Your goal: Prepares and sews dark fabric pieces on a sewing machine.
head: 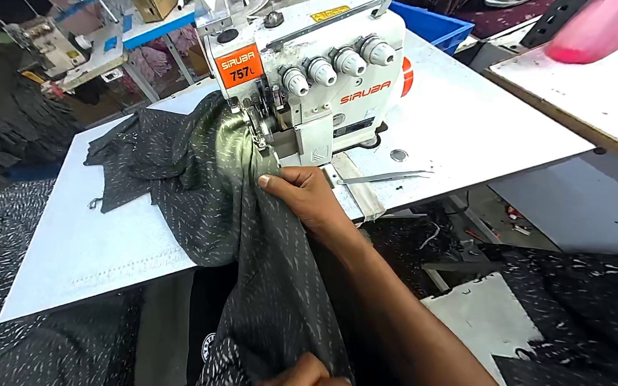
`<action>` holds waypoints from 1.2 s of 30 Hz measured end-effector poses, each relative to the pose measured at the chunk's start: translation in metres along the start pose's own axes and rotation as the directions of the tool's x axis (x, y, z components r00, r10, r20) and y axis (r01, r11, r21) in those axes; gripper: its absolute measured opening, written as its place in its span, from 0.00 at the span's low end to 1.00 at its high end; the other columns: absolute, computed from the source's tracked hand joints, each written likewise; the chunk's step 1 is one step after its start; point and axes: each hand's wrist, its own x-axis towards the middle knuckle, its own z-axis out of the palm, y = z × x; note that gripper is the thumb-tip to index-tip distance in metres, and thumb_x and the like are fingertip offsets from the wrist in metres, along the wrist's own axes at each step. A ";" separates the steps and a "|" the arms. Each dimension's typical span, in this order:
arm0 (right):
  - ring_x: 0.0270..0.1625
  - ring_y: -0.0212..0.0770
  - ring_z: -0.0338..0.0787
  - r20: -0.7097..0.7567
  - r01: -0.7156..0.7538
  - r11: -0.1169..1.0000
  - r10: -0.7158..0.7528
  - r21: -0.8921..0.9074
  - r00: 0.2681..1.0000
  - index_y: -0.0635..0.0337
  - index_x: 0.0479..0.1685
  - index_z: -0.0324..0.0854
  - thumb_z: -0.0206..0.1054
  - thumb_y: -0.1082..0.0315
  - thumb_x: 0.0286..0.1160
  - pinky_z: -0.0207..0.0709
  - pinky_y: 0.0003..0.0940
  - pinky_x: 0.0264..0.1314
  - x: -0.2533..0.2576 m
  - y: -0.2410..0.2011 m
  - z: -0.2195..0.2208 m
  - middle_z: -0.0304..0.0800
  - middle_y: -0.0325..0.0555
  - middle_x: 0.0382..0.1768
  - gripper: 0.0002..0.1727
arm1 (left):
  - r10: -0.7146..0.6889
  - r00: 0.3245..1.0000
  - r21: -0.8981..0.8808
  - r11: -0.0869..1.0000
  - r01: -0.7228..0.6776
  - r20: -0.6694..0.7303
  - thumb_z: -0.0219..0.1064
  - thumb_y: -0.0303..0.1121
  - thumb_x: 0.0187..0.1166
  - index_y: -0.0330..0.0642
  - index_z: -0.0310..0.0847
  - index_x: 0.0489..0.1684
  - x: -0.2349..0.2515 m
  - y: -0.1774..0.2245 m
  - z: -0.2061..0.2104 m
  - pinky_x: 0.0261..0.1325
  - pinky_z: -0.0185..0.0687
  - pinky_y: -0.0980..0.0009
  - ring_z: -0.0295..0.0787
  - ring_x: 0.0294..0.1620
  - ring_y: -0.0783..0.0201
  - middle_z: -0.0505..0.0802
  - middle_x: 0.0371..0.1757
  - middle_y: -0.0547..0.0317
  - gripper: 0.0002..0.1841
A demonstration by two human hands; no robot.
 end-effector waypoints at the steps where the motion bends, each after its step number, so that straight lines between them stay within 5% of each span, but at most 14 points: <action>1: 0.24 0.35 0.86 -0.003 0.003 1.000 -0.003 0.004 1.000 0.65 0.28 0.89 0.71 0.64 0.80 0.82 0.32 0.27 0.000 0.000 0.000 0.88 0.48 0.22 0.14 | 0.001 1.000 0.010 1.000 -0.001 -0.027 0.72 0.31 0.78 0.41 0.95 0.43 0.005 -0.004 -0.001 0.32 0.86 0.68 0.89 0.32 0.63 0.91 0.36 0.52 0.07; 14: 0.22 0.36 0.87 -0.020 -0.027 0.999 0.027 0.030 0.999 0.65 0.27 0.88 0.70 0.63 0.82 0.82 0.32 0.25 -0.003 -0.002 0.003 0.89 0.49 0.22 0.16 | 0.092 0.953 0.184 0.982 -0.039 -0.288 0.73 0.35 0.76 0.47 0.96 0.39 0.081 -0.022 -0.033 0.27 0.80 0.82 0.84 0.30 0.77 0.89 0.34 0.64 0.06; 21: 0.24 0.37 0.88 -0.013 -0.029 0.999 0.030 0.044 0.999 0.65 0.27 0.88 0.69 0.62 0.83 0.83 0.33 0.27 -0.002 0.001 0.006 0.89 0.50 0.23 0.18 | 0.152 0.910 0.317 0.948 -0.025 -0.385 0.68 0.37 0.76 0.49 0.96 0.36 0.123 -0.037 -0.050 0.23 0.77 0.82 0.82 0.26 0.80 0.89 0.32 0.70 0.09; 27: 0.17 0.31 0.73 0.024 -0.068 0.985 0.065 0.156 0.998 0.59 0.17 0.78 0.60 0.56 0.88 0.65 0.25 0.18 -0.002 0.004 0.007 0.75 0.42 0.15 0.25 | 0.163 0.910 0.416 0.909 0.011 -0.381 0.68 0.38 0.75 0.52 0.95 0.35 0.160 -0.040 -0.074 0.23 0.74 0.79 0.79 0.26 0.79 0.86 0.32 0.73 0.08; 29: 0.19 0.27 0.75 0.049 -0.142 0.947 0.134 0.288 0.990 0.53 0.25 0.80 0.53 0.46 0.90 0.68 0.21 0.20 -0.013 0.007 0.010 0.76 0.37 0.19 0.27 | 0.150 0.919 0.448 0.893 0.032 -0.366 0.67 0.39 0.77 0.52 0.95 0.37 0.171 -0.039 -0.083 0.23 0.74 0.75 0.81 0.27 0.75 0.86 0.32 0.71 0.09; 32: 0.37 0.30 0.91 0.167 -0.206 0.794 0.133 0.573 0.977 0.51 0.48 0.87 0.43 0.37 0.90 0.88 0.28 0.43 -0.027 0.018 0.017 0.92 0.39 0.38 0.32 | 0.143 0.929 0.492 0.869 0.048 -0.342 0.66 0.39 0.80 0.51 0.95 0.41 0.189 -0.039 -0.095 0.25 0.76 0.68 0.83 0.28 0.69 0.87 0.33 0.66 0.10; 36: 0.38 0.23 0.90 0.259 -0.300 0.737 0.175 0.606 0.950 0.45 0.43 0.83 0.52 0.66 0.85 0.85 0.23 0.46 -0.023 0.021 0.051 0.91 0.29 0.35 0.12 | 0.131 0.942 0.534 0.844 0.058 -0.309 0.65 0.38 0.82 0.50 0.94 0.41 0.206 -0.037 -0.105 0.26 0.74 0.64 0.82 0.28 0.65 0.86 0.32 0.63 0.10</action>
